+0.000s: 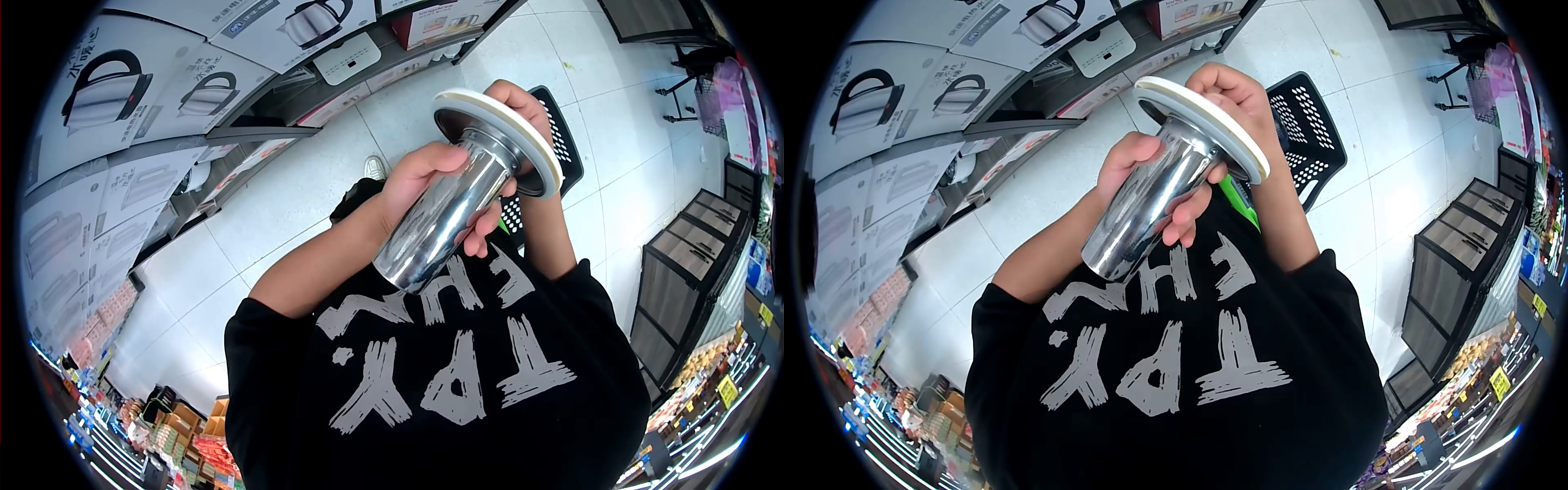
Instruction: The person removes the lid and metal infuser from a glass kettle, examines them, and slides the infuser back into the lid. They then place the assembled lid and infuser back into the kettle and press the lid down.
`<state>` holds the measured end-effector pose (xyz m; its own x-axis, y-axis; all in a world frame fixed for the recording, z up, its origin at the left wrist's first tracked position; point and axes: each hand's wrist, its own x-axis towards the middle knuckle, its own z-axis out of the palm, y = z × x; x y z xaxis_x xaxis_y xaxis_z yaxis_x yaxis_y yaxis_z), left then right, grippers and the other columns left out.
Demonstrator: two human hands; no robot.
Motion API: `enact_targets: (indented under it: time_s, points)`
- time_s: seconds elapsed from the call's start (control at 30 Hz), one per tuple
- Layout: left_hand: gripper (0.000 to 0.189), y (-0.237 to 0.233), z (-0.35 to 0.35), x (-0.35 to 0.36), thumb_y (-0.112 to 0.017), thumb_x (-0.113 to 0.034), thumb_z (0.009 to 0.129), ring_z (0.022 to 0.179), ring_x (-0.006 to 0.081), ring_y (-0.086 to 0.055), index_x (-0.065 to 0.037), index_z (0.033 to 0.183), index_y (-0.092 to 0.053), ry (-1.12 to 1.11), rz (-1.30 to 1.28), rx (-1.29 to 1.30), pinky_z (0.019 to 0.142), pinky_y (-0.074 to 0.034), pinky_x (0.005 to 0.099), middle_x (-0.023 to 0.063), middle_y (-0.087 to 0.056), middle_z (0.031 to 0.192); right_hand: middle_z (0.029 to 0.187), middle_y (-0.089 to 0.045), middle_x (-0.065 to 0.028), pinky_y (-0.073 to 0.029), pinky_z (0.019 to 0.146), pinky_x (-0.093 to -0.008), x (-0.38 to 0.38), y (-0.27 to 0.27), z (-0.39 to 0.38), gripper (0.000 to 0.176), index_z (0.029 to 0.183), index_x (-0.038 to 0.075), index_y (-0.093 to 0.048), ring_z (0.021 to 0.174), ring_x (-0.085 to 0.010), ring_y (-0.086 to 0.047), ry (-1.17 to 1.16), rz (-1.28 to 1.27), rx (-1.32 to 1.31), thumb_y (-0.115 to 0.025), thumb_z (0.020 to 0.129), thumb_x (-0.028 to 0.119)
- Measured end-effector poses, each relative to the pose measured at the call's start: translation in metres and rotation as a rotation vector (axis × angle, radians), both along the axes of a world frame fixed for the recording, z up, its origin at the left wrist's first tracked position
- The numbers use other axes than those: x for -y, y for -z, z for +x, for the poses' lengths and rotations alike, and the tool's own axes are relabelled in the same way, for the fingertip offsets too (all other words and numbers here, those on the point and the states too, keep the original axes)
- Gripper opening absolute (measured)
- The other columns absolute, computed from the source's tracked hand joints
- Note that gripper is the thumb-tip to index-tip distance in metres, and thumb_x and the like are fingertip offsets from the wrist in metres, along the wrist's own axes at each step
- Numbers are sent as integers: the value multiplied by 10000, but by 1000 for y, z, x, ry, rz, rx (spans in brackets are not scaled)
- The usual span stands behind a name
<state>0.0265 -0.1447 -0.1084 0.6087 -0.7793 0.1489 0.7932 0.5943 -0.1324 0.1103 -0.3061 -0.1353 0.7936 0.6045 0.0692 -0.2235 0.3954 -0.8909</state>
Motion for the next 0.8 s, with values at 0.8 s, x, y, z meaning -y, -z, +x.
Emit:
enact_targets:
  time_s: [0.8]
  points:
    - [347,-18,6,-37,-648,-181,797,586,252,-639,70,1016,-550,106,686,161,565,-544,315,174,-637,757,819,-590,3,-433,613,-167,-8,-19,-19,96,945,-5,-575,706,-18,-531,56,-178,31,-545,934,86]
